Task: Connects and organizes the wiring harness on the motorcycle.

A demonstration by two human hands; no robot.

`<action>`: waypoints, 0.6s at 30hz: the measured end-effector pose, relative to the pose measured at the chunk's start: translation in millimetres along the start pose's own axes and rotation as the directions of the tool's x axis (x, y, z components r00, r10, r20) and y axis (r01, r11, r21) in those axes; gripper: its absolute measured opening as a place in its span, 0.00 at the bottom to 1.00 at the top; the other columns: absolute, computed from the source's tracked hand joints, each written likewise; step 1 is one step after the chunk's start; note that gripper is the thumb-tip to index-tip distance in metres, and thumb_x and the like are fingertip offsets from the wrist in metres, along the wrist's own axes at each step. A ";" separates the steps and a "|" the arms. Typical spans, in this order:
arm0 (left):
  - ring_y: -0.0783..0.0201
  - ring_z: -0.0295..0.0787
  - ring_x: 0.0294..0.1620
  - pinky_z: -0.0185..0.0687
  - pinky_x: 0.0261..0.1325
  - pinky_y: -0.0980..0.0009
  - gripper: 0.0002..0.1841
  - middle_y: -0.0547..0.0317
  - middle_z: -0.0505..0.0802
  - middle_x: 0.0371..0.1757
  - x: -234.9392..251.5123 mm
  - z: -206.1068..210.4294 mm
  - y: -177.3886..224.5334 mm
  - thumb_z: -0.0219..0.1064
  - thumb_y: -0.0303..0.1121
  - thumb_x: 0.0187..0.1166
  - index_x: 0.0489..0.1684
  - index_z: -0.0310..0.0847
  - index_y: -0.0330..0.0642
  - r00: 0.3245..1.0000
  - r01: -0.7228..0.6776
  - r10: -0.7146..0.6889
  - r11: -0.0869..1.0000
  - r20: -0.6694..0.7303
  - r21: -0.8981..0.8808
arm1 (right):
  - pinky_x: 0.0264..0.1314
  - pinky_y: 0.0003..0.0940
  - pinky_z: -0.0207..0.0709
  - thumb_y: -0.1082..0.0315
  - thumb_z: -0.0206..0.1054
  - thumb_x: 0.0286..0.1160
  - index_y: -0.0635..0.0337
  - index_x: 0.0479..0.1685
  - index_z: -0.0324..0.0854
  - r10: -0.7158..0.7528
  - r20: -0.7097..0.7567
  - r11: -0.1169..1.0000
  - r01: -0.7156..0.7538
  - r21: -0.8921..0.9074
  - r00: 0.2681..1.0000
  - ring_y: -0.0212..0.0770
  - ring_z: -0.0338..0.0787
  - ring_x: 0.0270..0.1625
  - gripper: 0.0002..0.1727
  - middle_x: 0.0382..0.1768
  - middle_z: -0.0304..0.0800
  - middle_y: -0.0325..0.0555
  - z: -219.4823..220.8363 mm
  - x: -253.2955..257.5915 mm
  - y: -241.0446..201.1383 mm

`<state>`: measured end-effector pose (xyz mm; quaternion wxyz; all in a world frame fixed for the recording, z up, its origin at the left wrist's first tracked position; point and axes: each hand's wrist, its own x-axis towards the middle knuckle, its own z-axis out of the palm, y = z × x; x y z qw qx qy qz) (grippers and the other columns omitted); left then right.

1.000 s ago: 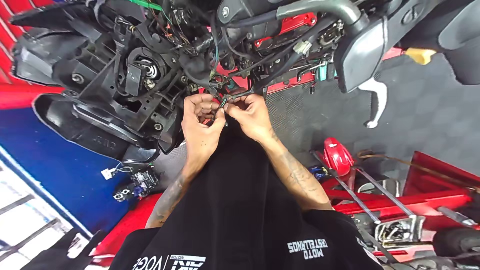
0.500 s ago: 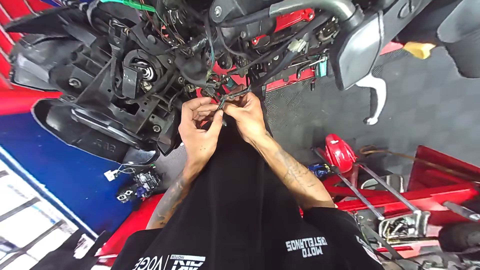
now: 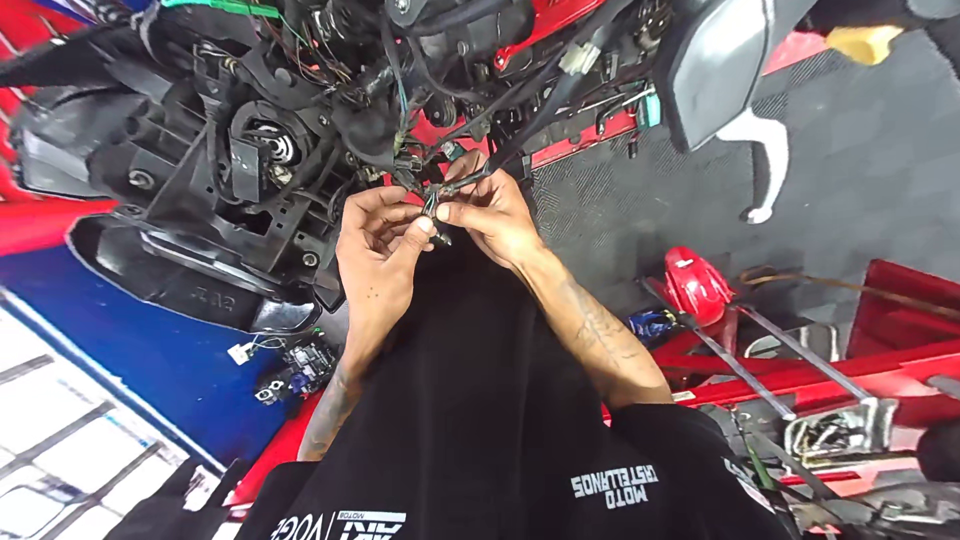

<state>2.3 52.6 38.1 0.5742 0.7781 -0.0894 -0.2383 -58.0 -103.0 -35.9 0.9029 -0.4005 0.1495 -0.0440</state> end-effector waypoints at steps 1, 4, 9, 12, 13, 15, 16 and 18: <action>0.65 0.96 0.43 0.95 0.48 0.69 0.22 0.59 0.94 0.51 0.8 -1.6 1.1 0.73 0.22 0.75 0.67 0.72 0.38 1.000 0.005 -0.005 1.000 0.013 0.018 | 0.46 0.28 0.89 0.83 0.71 0.62 0.61 0.52 0.74 -0.022 0.002 1.000 0.022 -0.002 1.000 0.33 0.92 0.40 0.19 0.39 0.91 0.44 -2.4 3.7 4.3; 0.64 0.95 0.44 0.96 0.48 0.67 0.22 0.58 0.93 0.52 3.5 -5.2 2.1 0.75 0.24 0.75 0.66 0.73 0.39 0.999 0.008 -0.011 0.998 0.045 0.059 | 0.53 0.35 0.90 0.84 0.73 0.62 0.65 0.52 0.73 -0.083 0.022 0.994 0.085 -0.065 0.996 0.37 0.93 0.45 0.20 0.42 0.91 0.46 -4.4 12.3 5.9; 0.66 0.95 0.48 0.94 0.51 0.69 0.26 0.60 0.93 0.51 6.2 -8.1 4.0 0.79 0.24 0.68 0.64 0.74 0.41 0.998 -0.023 0.014 0.990 0.063 0.141 | 0.45 0.28 0.89 0.86 0.71 0.63 0.63 0.52 0.74 0.004 -0.097 0.985 -0.021 -0.171 0.995 0.33 0.92 0.39 0.20 0.39 0.91 0.44 13.6 -1.2 -16.7; 0.66 0.95 0.49 0.94 0.52 0.69 0.26 0.60 0.94 0.52 7.4 -9.9 3.9 0.80 0.25 0.67 0.64 0.74 0.42 0.997 -0.021 0.009 0.986 0.071 0.167 | 0.46 0.30 0.89 0.86 0.72 0.63 0.63 0.54 0.73 0.020 -0.161 0.993 -0.038 -0.109 0.987 0.33 0.92 0.39 0.21 0.39 0.91 0.45 17.2 -2.6 -14.1; 0.67 0.95 0.49 0.94 0.53 0.69 0.26 0.61 0.94 0.52 7.4 -10.1 4.5 0.81 0.26 0.68 0.64 0.74 0.42 0.997 -0.004 -0.010 0.983 0.075 0.185 | 0.45 0.29 0.89 0.86 0.72 0.63 0.63 0.55 0.73 0.013 -0.176 0.993 -0.034 -0.114 0.984 0.33 0.91 0.38 0.22 0.39 0.90 0.45 18.3 -3.0 -13.3; 0.68 0.95 0.48 0.94 0.52 0.70 0.26 0.62 0.94 0.51 7.8 -8.7 6.1 0.81 0.28 0.67 0.64 0.74 0.43 0.997 0.031 -0.047 0.975 0.069 0.220 | 0.42 0.28 0.88 0.85 0.72 0.64 0.62 0.57 0.71 -0.014 -0.197 0.985 -0.020 -0.171 0.980 0.33 0.91 0.36 0.23 0.38 0.89 0.45 20.6 -4.1 -12.2; 0.69 0.95 0.48 0.94 0.51 0.71 0.26 0.62 0.94 0.51 7.9 -7.6 6.1 0.81 0.28 0.67 0.63 0.74 0.44 0.996 0.045 -0.060 0.972 0.062 0.229 | 0.38 0.26 0.87 0.84 0.71 0.64 0.62 0.57 0.71 -0.045 -0.199 0.978 0.002 -0.209 0.979 0.33 0.89 0.34 0.23 0.36 0.88 0.44 21.8 -4.8 -10.7; 0.70 0.95 0.46 0.94 0.49 0.72 0.24 0.64 0.94 0.50 8.8 -5.5 5.6 0.81 0.30 0.69 0.61 0.75 0.45 0.995 0.078 -0.091 0.969 0.046 0.234 | 0.34 0.26 0.85 0.83 0.71 0.63 0.63 0.56 0.70 -0.132 -0.195 0.958 0.074 -0.278 0.972 0.34 0.88 0.32 0.22 0.33 0.86 0.44 23.1 -4.2 -5.5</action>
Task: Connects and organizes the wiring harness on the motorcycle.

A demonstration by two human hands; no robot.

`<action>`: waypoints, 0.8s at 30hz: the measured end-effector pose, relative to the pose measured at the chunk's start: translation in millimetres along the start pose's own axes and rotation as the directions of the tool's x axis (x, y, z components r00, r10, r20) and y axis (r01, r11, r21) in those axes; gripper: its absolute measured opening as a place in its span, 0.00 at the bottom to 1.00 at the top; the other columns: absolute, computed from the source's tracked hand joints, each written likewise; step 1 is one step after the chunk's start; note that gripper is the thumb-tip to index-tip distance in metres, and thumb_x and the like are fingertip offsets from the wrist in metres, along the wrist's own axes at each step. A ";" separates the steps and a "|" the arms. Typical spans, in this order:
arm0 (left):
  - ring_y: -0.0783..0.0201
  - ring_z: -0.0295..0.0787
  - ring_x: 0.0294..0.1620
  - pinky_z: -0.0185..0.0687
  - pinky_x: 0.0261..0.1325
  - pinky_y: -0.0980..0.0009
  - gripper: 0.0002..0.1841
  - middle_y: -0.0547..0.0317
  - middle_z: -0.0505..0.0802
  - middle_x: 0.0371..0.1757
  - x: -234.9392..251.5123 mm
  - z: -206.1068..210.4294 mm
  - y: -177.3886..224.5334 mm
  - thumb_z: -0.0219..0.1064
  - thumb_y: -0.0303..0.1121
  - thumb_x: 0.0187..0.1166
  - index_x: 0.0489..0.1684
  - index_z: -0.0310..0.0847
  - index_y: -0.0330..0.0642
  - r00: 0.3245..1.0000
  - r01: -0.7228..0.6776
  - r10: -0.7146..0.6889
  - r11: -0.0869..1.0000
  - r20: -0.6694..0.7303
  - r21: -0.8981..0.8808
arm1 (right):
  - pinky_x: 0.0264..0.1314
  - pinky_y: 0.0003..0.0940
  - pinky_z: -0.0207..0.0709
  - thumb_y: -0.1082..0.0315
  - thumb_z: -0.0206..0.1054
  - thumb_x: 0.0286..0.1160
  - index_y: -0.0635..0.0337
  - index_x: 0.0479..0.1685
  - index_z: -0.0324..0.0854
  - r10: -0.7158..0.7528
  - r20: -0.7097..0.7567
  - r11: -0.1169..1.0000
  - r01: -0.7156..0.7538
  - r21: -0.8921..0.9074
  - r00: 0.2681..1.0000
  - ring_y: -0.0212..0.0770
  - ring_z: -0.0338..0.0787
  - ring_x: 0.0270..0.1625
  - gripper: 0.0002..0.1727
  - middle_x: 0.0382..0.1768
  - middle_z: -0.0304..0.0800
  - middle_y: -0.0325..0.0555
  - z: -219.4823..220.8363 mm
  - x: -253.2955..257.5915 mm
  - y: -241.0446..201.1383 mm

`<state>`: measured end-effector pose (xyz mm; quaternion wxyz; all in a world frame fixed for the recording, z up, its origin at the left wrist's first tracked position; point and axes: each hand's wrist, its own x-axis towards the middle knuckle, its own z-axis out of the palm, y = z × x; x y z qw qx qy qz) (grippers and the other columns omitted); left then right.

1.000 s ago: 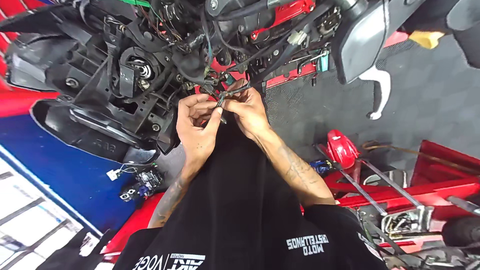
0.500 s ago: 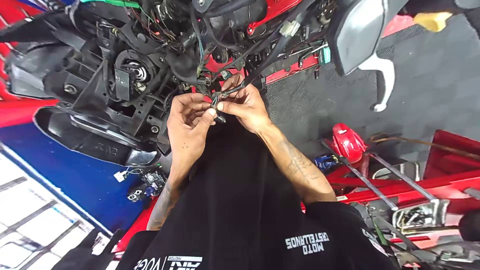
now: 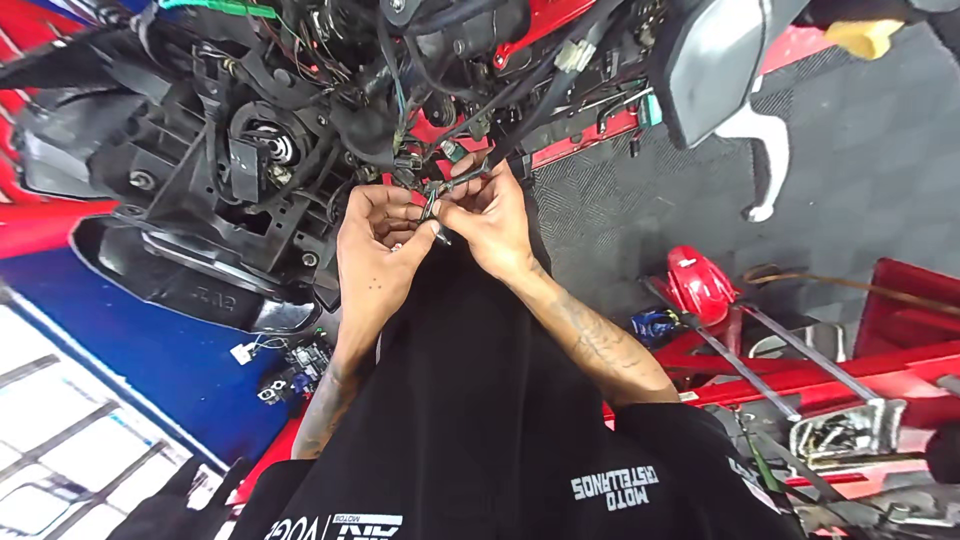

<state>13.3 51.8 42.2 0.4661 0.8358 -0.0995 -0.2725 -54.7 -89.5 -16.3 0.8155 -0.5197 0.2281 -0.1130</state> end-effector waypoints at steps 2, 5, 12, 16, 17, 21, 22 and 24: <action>0.69 0.95 0.44 0.94 0.47 0.71 0.23 0.63 0.94 0.49 1.2 1.0 -0.8 0.80 0.31 0.70 0.61 0.75 0.45 1.000 0.024 -0.024 0.999 -0.003 -0.024 | 0.36 0.28 0.86 0.83 0.72 0.60 0.64 0.57 0.70 -0.064 -0.007 0.997 0.064 -0.033 0.998 0.36 0.89 0.35 0.24 0.34 0.86 0.46 0.9 0.8 3.8; 0.66 0.95 0.40 0.96 0.44 0.68 0.20 0.61 0.94 0.48 3.5 3.1 0.5 0.76 0.29 0.74 0.61 0.75 0.44 0.998 0.060 -0.059 0.992 0.015 -0.110 | 0.43 0.31 0.89 0.84 0.73 0.61 0.66 0.59 0.70 -0.097 0.003 0.995 0.097 0.005 0.995 0.38 0.91 0.39 0.25 0.39 0.87 0.48 -0.5 0.9 5.1; 0.63 0.94 0.34 0.95 0.43 0.65 0.15 0.56 0.93 0.41 9.6 8.7 -5.6 0.63 0.22 0.80 0.62 0.70 0.39 0.958 0.285 -0.234 0.850 0.168 -0.442 | 0.48 0.35 0.90 0.88 0.71 0.62 0.69 0.64 0.68 -0.132 0.040 0.985 0.127 0.118 0.990 0.40 0.93 0.42 0.28 0.42 0.89 0.52 -6.0 -0.7 12.2; 0.62 0.93 0.35 0.94 0.44 0.64 0.14 0.54 0.91 0.43 10.7 3.3 -7.2 0.63 0.23 0.81 0.62 0.71 0.38 0.941 0.335 -0.247 0.784 0.232 -0.523 | 0.50 0.38 0.90 0.88 0.71 0.62 0.67 0.70 0.66 -0.112 0.139 0.962 0.072 0.262 0.984 0.42 0.93 0.45 0.33 0.45 0.90 0.53 -12.9 3.5 21.1; 0.62 0.93 0.35 0.94 0.44 0.64 0.14 0.53 0.91 0.43 11.9 3.1 -7.8 0.62 0.23 0.81 0.62 0.71 0.38 0.937 0.346 -0.251 0.773 0.245 -0.532 | 0.51 0.38 0.90 0.88 0.71 0.61 0.67 0.72 0.65 -0.112 0.162 0.954 0.060 0.293 0.980 0.43 0.93 0.46 0.34 0.46 0.89 0.53 -14.9 5.3 23.9; 0.63 0.92 0.34 0.93 0.43 0.66 0.14 0.53 0.90 0.44 13.9 1.2 -7.8 0.61 0.23 0.81 0.62 0.69 0.38 0.916 0.392 -0.273 0.761 0.293 -0.518 | 0.50 0.37 0.90 0.89 0.72 0.60 0.67 0.75 0.64 -0.118 0.222 0.954 0.048 0.295 0.968 0.42 0.93 0.45 0.38 0.46 0.89 0.54 -19.5 10.0 24.7; 0.64 0.92 0.34 0.93 0.43 0.66 0.14 0.54 0.90 0.44 14.2 0.8 -7.8 0.61 0.23 0.81 0.62 0.69 0.39 0.915 0.393 -0.271 0.767 0.299 -0.508 | 0.49 0.35 0.90 0.89 0.72 0.59 0.67 0.74 0.64 -0.127 0.237 0.962 0.061 0.267 0.963 0.41 0.93 0.44 0.37 0.47 0.90 0.54 -21.3 11.8 22.5; 0.65 0.92 0.34 0.93 0.42 0.67 0.14 0.55 0.91 0.44 14.0 0.4 -7.7 0.63 0.23 0.81 0.61 0.70 0.40 0.924 0.367 -0.250 0.790 0.288 -0.492 | 0.47 0.32 0.90 0.88 0.73 0.59 0.66 0.72 0.65 -0.136 0.265 0.974 0.079 0.214 0.955 0.40 0.93 0.43 0.36 0.47 0.90 0.52 -24.3 14.1 17.8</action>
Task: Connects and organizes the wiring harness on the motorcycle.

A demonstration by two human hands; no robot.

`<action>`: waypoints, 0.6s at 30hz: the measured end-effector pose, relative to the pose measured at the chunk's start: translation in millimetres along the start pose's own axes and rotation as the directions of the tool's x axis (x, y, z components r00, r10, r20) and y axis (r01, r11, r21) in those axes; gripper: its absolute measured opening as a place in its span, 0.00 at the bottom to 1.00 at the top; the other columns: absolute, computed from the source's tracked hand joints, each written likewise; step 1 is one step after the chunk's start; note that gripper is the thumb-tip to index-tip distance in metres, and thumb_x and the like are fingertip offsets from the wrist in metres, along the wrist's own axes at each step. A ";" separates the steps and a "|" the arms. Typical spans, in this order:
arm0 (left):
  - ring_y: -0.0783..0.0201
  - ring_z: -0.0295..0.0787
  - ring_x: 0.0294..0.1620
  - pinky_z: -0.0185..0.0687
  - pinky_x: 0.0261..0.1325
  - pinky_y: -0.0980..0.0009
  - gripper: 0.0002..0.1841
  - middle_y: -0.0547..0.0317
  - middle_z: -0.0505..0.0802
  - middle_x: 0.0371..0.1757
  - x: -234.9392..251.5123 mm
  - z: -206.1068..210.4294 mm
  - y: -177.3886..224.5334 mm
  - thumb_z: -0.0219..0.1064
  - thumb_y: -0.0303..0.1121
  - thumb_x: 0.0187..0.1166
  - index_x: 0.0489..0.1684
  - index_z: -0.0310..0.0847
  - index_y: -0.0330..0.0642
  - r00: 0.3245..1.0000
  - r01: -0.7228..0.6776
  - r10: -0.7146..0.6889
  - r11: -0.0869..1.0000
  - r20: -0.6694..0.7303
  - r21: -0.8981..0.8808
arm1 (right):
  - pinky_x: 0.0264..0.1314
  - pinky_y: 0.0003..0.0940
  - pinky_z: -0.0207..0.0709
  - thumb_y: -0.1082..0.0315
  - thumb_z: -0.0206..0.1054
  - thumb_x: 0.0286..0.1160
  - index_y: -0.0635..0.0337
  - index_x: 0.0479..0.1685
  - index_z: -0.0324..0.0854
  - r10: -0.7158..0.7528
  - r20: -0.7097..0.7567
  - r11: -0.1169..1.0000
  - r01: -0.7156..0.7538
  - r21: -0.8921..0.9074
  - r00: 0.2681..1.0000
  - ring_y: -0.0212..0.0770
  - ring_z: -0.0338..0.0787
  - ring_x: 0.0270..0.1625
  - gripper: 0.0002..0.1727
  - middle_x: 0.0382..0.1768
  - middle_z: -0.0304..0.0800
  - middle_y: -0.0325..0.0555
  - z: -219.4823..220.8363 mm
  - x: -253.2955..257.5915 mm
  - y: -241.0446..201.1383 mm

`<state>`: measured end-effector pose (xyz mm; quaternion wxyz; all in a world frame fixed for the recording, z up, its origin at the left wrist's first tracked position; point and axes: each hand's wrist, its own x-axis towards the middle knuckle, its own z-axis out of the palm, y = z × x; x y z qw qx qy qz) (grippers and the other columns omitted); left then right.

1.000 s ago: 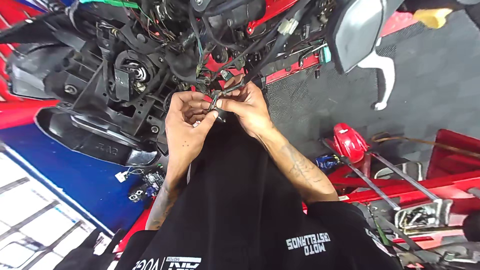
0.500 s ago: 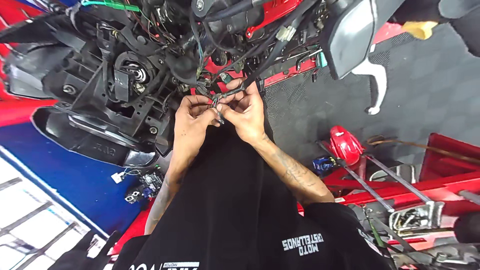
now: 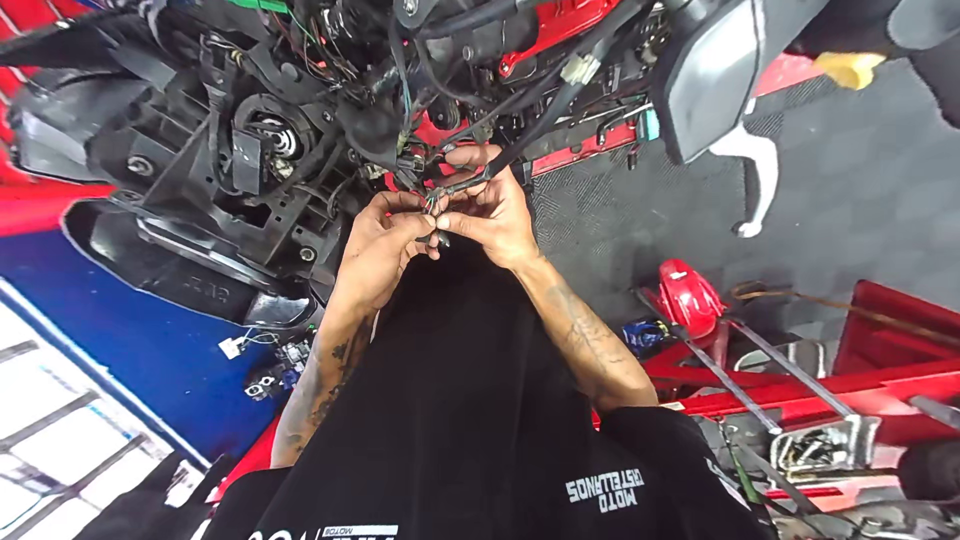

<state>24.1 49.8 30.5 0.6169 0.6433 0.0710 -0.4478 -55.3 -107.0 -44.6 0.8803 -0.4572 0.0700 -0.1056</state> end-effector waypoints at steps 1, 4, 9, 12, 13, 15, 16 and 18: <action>0.65 0.92 0.35 0.93 0.42 0.67 0.14 0.56 0.91 0.44 0.0 0.0 0.3 0.64 0.23 0.80 0.61 0.71 0.41 1.000 -0.016 0.016 1.000 0.001 0.016 | 0.46 0.32 0.90 0.87 0.73 0.59 0.66 0.72 0.66 -0.005 0.011 1.000 0.005 -0.019 1.000 0.39 0.93 0.43 0.36 0.47 0.90 0.52 -0.7 0.7 -1.5; 0.65 0.92 0.34 0.93 0.42 0.66 0.15 0.57 0.90 0.43 -1.2 0.0 0.9 0.64 0.23 0.79 0.61 0.70 0.41 0.999 -0.039 0.041 0.996 -0.020 0.079 | 0.45 0.32 0.89 0.87 0.74 0.58 0.67 0.72 0.66 -0.018 0.022 0.999 0.019 -0.039 1.000 0.39 0.92 0.43 0.36 0.47 0.90 0.51 0.5 1.0 -1.4; 0.66 0.93 0.41 0.94 0.44 0.69 0.21 0.59 0.91 0.49 -12.2 9.5 -0.8 0.74 0.25 0.73 0.63 0.73 0.42 0.932 -0.278 0.348 0.861 -0.096 0.426 | 0.50 0.34 0.89 0.87 0.73 0.58 0.67 0.68 0.66 -0.036 0.014 0.999 0.037 -0.032 0.999 0.40 0.92 0.45 0.33 0.46 0.88 0.51 1.8 4.1 0.3; 0.66 0.92 0.46 0.92 0.48 0.70 0.25 0.59 0.92 0.51 -12.0 5.2 -8.3 0.76 0.23 0.71 0.65 0.72 0.40 0.888 -0.390 0.455 0.821 -0.063 0.416 | 0.49 0.34 0.89 0.87 0.72 0.59 0.67 0.68 0.65 -0.021 0.004 0.999 0.021 -0.039 1.000 0.39 0.92 0.44 0.33 0.44 0.89 0.50 2.9 3.4 1.8; 0.66 0.92 0.47 0.92 0.50 0.70 0.26 0.59 0.92 0.52 -11.2 2.7 -10.1 0.76 0.22 0.70 0.66 0.71 0.40 0.882 -0.413 0.469 0.817 -0.047 0.403 | 0.48 0.34 0.90 0.87 0.72 0.59 0.67 0.67 0.65 -0.001 -0.008 0.999 0.001 -0.048 1.000 0.39 0.93 0.43 0.33 0.43 0.89 0.50 3.6 3.0 1.5; 0.65 0.92 0.47 0.92 0.51 0.70 0.27 0.58 0.92 0.53 -10.1 0.1 -12.0 0.76 0.20 0.68 0.66 0.71 0.38 0.870 -0.447 0.493 0.803 -0.020 0.394 | 0.48 0.34 0.90 0.87 0.72 0.60 0.66 0.68 0.66 0.037 -0.024 0.997 -0.039 -0.068 0.999 0.40 0.93 0.43 0.32 0.43 0.90 0.50 4.7 3.1 -1.8; 0.65 0.92 0.46 0.92 0.50 0.70 0.27 0.58 0.92 0.53 -10.7 -0.1 -12.1 0.77 0.20 0.67 0.66 0.71 0.38 0.864 -0.455 0.502 0.795 -0.016 0.400 | 0.48 0.35 0.90 0.87 0.72 0.60 0.66 0.67 0.66 0.051 -0.028 0.996 -0.053 -0.077 0.998 0.40 0.93 0.43 0.32 0.43 0.90 0.50 5.3 3.1 -3.8; 0.66 0.92 0.46 0.92 0.49 0.70 0.28 0.57 0.92 0.54 -11.7 0.8 -12.3 0.77 0.20 0.66 0.65 0.71 0.38 0.847 -0.474 0.531 0.767 -0.013 0.432 | 0.48 0.35 0.91 0.86 0.72 0.60 0.66 0.67 0.66 0.071 -0.032 0.992 -0.074 -0.104 0.997 0.41 0.93 0.43 0.32 0.43 0.89 0.51 6.4 3.9 -7.5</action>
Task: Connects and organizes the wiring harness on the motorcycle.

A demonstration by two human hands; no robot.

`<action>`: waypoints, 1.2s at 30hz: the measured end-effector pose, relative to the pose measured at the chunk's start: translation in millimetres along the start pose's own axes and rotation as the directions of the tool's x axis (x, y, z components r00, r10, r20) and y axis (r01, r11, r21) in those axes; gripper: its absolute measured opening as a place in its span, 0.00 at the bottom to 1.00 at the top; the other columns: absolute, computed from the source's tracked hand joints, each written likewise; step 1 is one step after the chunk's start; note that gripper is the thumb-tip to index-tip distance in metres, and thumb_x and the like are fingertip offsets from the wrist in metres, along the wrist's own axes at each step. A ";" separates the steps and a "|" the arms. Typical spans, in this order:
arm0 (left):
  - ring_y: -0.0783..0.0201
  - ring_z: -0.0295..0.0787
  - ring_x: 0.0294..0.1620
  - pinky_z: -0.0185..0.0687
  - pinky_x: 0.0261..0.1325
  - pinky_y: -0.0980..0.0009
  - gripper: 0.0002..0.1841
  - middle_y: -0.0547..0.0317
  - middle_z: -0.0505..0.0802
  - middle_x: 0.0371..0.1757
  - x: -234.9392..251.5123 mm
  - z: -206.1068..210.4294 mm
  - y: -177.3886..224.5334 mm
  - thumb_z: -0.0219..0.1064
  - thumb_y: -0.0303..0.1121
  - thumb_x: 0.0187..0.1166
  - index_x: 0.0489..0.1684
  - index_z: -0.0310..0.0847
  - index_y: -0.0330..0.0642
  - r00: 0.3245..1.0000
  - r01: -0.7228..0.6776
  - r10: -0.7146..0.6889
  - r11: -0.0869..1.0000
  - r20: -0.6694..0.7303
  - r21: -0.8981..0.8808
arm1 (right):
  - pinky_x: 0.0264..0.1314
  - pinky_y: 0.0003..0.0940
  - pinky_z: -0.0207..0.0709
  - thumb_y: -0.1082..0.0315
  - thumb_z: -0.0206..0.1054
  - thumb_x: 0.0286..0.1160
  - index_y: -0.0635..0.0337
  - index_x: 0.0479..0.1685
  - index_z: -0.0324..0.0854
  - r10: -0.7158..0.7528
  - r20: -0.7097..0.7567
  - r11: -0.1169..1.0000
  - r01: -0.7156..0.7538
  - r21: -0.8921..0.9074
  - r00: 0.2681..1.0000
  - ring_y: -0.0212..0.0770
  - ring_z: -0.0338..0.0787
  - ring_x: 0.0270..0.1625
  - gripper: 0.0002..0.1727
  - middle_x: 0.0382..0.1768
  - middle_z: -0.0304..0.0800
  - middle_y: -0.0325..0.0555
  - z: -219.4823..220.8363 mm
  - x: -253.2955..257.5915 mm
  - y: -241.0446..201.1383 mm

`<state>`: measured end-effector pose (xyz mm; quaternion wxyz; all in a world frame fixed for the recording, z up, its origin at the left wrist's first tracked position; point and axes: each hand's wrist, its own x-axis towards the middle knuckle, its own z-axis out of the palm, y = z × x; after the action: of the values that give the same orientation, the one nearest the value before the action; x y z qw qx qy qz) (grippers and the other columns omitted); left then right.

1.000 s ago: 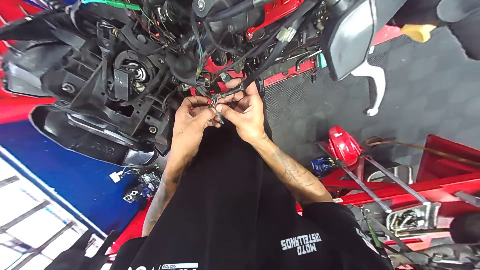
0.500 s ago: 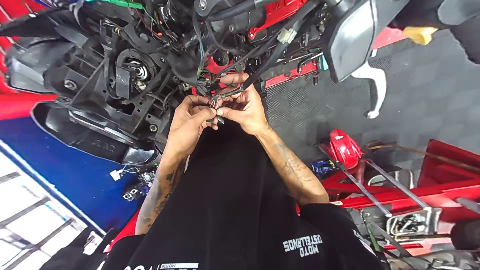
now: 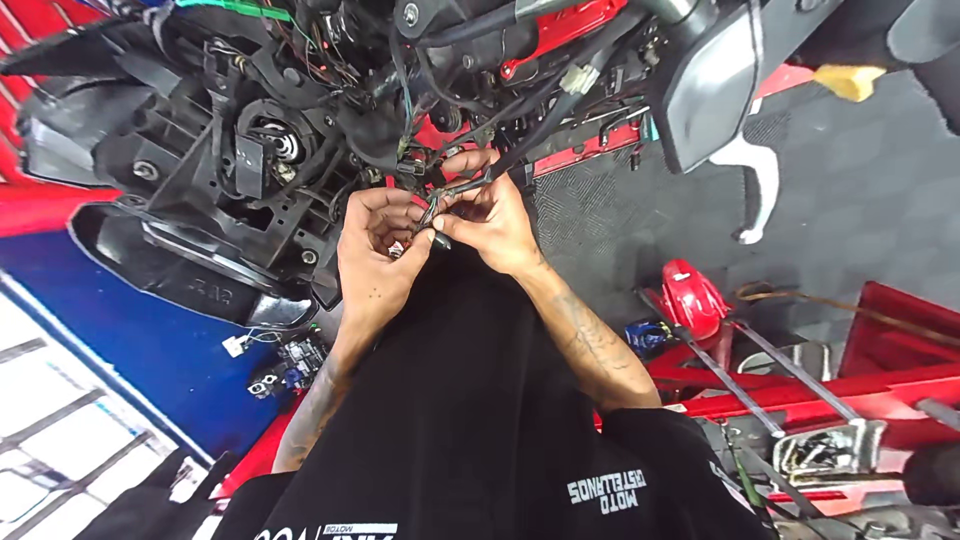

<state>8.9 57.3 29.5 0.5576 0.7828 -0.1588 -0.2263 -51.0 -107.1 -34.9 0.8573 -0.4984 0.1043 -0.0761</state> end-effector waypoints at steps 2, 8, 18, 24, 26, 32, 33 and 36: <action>0.65 0.93 0.47 0.92 0.48 0.70 0.27 0.57 0.93 0.54 -1.4 2.2 -0.6 0.77 0.20 0.66 0.66 0.72 0.37 0.999 -0.040 0.042 0.998 -0.024 0.053 | 0.48 0.34 0.91 0.86 0.73 0.59 0.66 0.67 0.67 0.030 -0.011 0.999 -0.030 -0.026 0.999 0.40 0.93 0.43 0.32 0.43 0.90 0.50 1.3 0.2 -3.9; 0.63 0.93 0.45 0.92 0.47 0.68 0.26 0.56 0.94 0.51 -0.5 3.5 -3.8 0.77 0.20 0.65 0.64 0.74 0.36 0.996 -0.072 0.073 0.997 -0.049 0.025 | 0.43 0.31 0.91 0.86 0.72 0.59 0.64 0.64 0.69 0.116 -0.051 0.993 -0.118 -0.030 0.992 0.38 0.93 0.39 0.29 0.41 0.90 0.48 7.9 -0.2 -14.1; 0.69 0.95 0.47 0.93 0.49 0.70 0.20 0.59 0.96 0.49 2.8 -0.2 0.5 0.76 0.26 0.67 0.58 0.80 0.39 0.990 -0.126 0.140 0.938 -0.020 0.324 | 0.42 0.32 0.93 0.86 0.76 0.59 0.62 0.66 0.69 0.146 -0.067 0.985 -0.151 -0.078 0.987 0.40 0.95 0.40 0.32 0.42 0.92 0.50 6.5 -3.3 -25.1; 0.72 0.94 0.44 0.92 0.44 0.73 0.20 0.63 0.95 0.47 2.0 3.2 2.1 0.77 0.28 0.65 0.57 0.80 0.42 0.996 -0.047 0.069 0.946 -0.056 0.322 | 0.46 0.33 0.93 0.88 0.74 0.61 0.65 0.69 0.69 0.075 -0.070 0.990 -0.083 -0.118 0.995 0.41 0.96 0.42 0.33 0.45 0.94 0.52 2.0 -6.8 -24.7; 0.73 0.94 0.43 0.92 0.43 0.74 0.20 0.65 0.95 0.46 1.7 5.4 2.5 0.77 0.28 0.65 0.57 0.80 0.43 0.997 -0.013 0.037 0.953 -0.074 0.302 | 0.46 0.33 0.93 0.87 0.75 0.61 0.66 0.69 0.69 0.057 -0.100 0.988 -0.070 -0.137 0.993 0.41 0.97 0.43 0.33 0.45 0.94 0.52 3.4 -6.7 -23.7; 0.74 0.92 0.39 0.90 0.39 0.75 0.20 0.66 0.94 0.43 -0.5 12.7 -1.3 0.78 0.28 0.64 0.54 0.80 0.44 0.990 0.022 0.013 0.967 -0.138 0.255 | 0.44 0.32 0.94 0.86 0.78 0.59 0.66 0.68 0.72 0.041 -0.155 0.985 -0.066 -0.160 0.987 0.40 0.97 0.40 0.33 0.41 0.95 0.50 7.1 -6.1 -21.5; 0.74 0.92 0.39 0.89 0.39 0.76 0.20 0.66 0.94 0.43 -0.9 13.5 -1.8 0.78 0.28 0.64 0.54 0.80 0.44 0.989 0.019 0.018 0.969 -0.145 0.248 | 0.44 0.32 0.94 0.86 0.78 0.59 0.65 0.68 0.71 0.034 -0.163 0.985 -0.061 -0.163 0.986 0.40 0.97 0.40 0.34 0.41 0.94 0.50 7.7 -6.1 -20.8; 0.74 0.92 0.38 0.88 0.38 0.76 0.19 0.66 0.94 0.42 -1.7 14.0 -3.9 0.78 0.27 0.63 0.54 0.81 0.44 0.987 0.010 0.030 0.969 -0.156 0.247 | 0.43 0.32 0.94 0.86 0.79 0.57 0.63 0.68 0.71 0.060 -0.180 0.982 -0.090 -0.164 0.982 0.40 0.97 0.39 0.34 0.40 0.95 0.49 9.1 -6.2 -22.2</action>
<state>0.0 48.2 22.2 0.4676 0.8609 -0.1447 -0.1390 -55.2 -108.9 -10.6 0.8011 -0.5574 0.2036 -0.0778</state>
